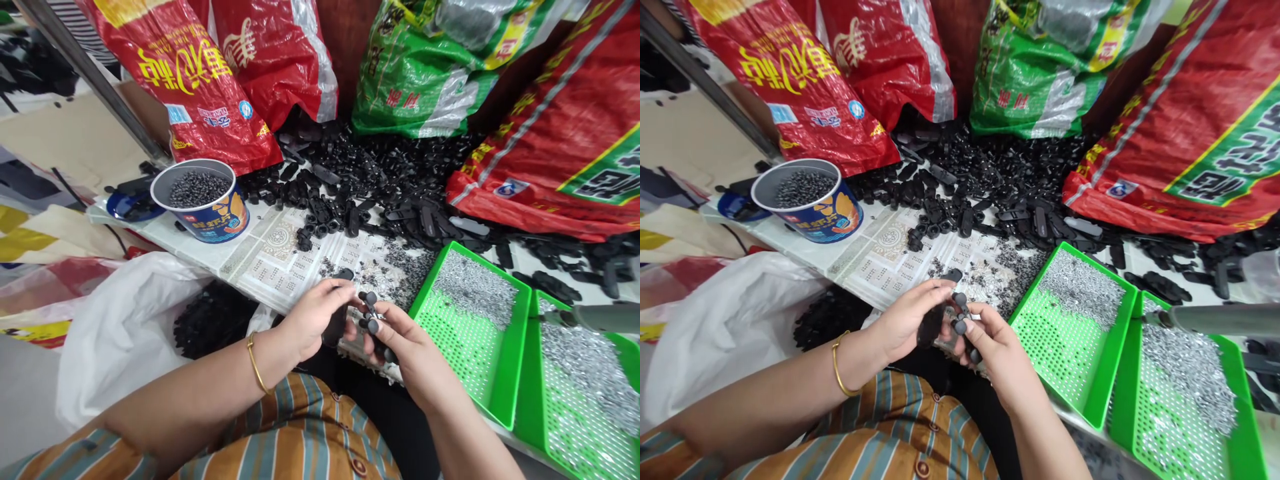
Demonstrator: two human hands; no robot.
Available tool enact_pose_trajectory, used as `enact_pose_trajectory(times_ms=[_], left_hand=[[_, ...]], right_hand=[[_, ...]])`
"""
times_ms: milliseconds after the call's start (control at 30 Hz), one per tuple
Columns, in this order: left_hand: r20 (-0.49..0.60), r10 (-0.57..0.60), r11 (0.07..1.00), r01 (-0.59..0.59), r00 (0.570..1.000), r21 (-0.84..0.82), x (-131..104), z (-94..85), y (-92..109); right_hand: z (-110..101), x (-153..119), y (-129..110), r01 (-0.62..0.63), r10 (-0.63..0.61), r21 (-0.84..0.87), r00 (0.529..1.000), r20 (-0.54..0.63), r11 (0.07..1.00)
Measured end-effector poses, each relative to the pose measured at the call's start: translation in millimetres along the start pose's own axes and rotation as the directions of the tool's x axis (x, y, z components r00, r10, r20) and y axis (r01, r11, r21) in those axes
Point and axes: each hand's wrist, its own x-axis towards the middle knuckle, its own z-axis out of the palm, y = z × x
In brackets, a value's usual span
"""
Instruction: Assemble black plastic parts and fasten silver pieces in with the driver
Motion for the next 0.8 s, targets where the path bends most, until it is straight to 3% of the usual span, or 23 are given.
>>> enact_pose_trajectory(times_ms=[133, 400, 667, 800], left_hand=[[-0.003, -0.066, 0.991, 0.065, 0.998, -0.113, -3.3, -0.2, 4.4], [-0.071, 0.015, 0.996, -0.021, 0.997, -0.088, -6.6, 1.1, -1.5], [0.060, -0.039, 0.990, 0.047, 0.997, -0.135, -7.4, -1.9, -3.2], [0.040, -0.040, 0.990, 0.045, 0.998, -0.133, -7.6, -3.4, -3.5]], right_hand=[[-1.2, -2.0, -0.3, -0.036, 0.037, 0.085, 0.999, -0.011, 0.996], [5.0, 1.5, -0.8, -0.066, 0.063, 0.187, 0.998, 0.018, 0.980], [4.1, 6.4, 3.3, -0.077, 0.070, 0.267, 0.997, 0.035, 0.961], [2.7, 6.1, 3.8, -0.082, 0.065, 0.332, 0.996, 0.062, 0.940]])
